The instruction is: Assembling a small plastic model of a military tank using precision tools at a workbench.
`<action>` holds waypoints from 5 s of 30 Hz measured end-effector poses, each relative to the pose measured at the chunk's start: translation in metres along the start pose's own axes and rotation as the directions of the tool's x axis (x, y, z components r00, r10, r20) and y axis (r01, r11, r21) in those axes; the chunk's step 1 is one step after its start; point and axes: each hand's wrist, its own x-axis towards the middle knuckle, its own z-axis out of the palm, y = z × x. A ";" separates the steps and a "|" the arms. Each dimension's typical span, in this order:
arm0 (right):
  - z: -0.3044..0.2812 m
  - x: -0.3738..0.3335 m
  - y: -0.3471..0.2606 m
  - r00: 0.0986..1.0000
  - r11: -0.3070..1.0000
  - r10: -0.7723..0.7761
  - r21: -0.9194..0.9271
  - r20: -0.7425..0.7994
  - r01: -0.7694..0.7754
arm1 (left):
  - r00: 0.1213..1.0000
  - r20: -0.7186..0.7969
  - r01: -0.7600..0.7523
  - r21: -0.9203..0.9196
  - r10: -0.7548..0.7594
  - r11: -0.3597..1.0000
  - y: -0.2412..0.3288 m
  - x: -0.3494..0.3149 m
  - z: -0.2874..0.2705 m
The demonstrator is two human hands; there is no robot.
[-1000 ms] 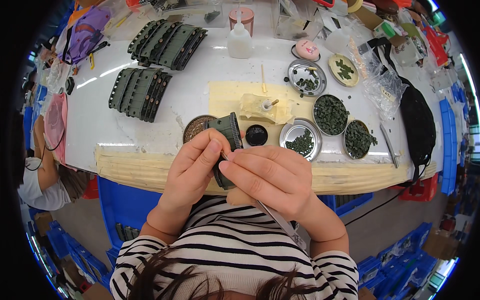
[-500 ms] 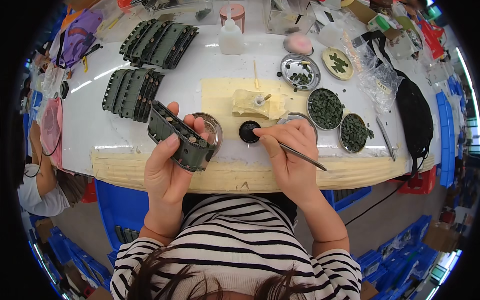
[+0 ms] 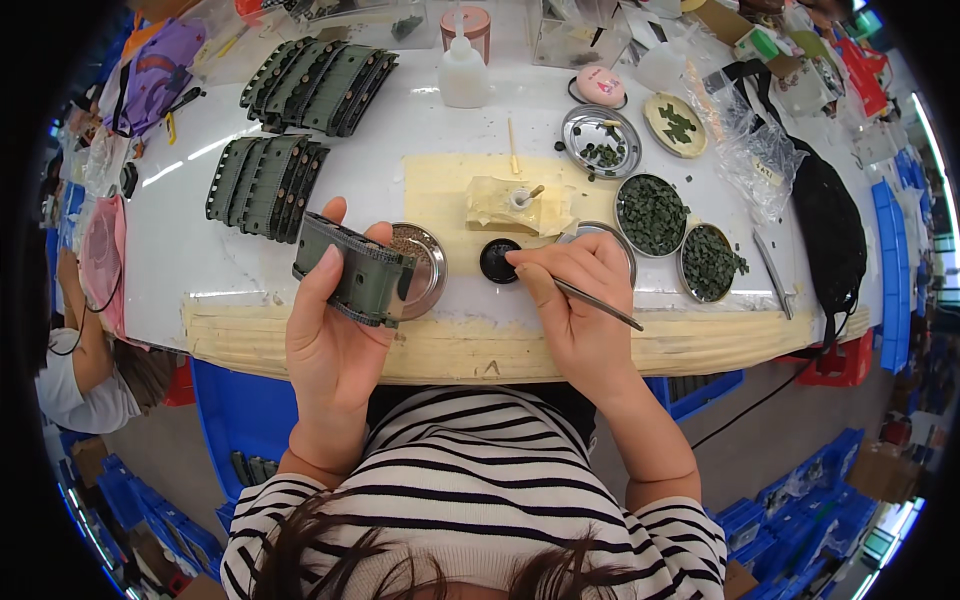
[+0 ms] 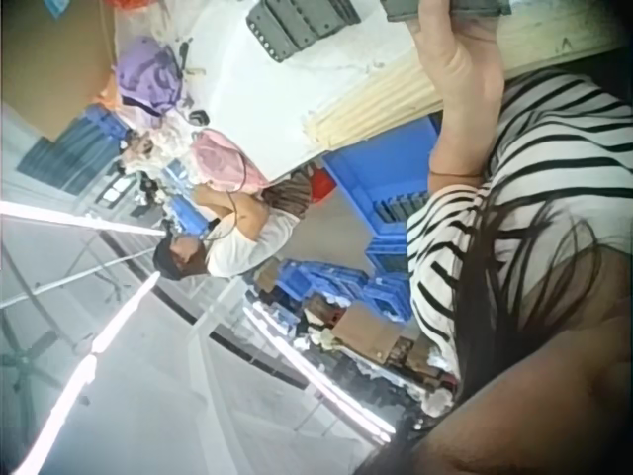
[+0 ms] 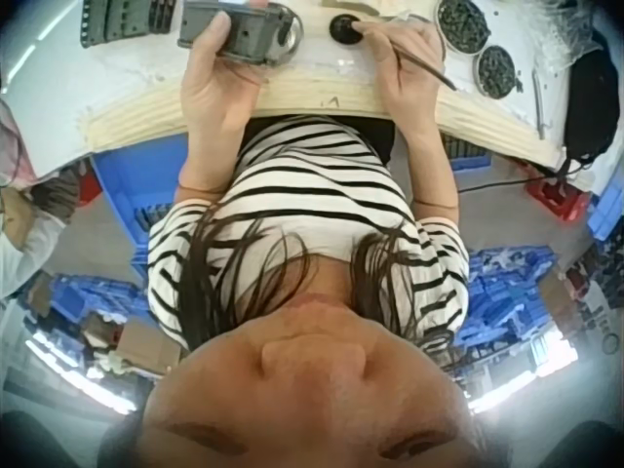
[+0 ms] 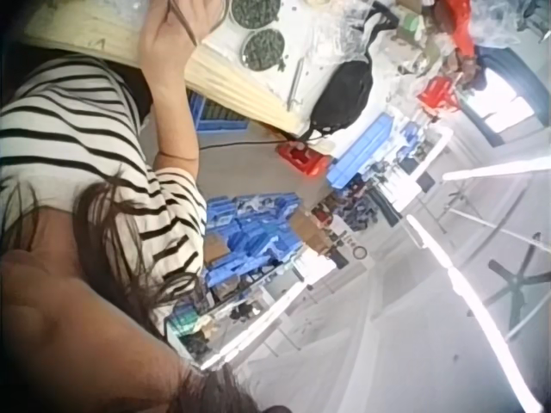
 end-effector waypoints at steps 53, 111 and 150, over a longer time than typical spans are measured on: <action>0.000 0.002 -0.037 0.913 0.858 -0.405 0.321 -0.055 0.400 | 0.993 0.019 0.121 -0.025 -0.120 0.992 -0.019 0.004 0.008; -0.009 -0.012 -0.047 0.916 0.820 -0.347 0.410 -0.200 0.400 | 0.933 0.112 0.350 -0.491 -0.341 0.798 -0.011 0.025 0.008; -0.022 0.035 -0.053 0.727 0.722 -0.685 -0.096 0.043 0.685 | 0.990 -0.027 0.134 -0.077 -0.136 0.988 -0.022 0.009 0.014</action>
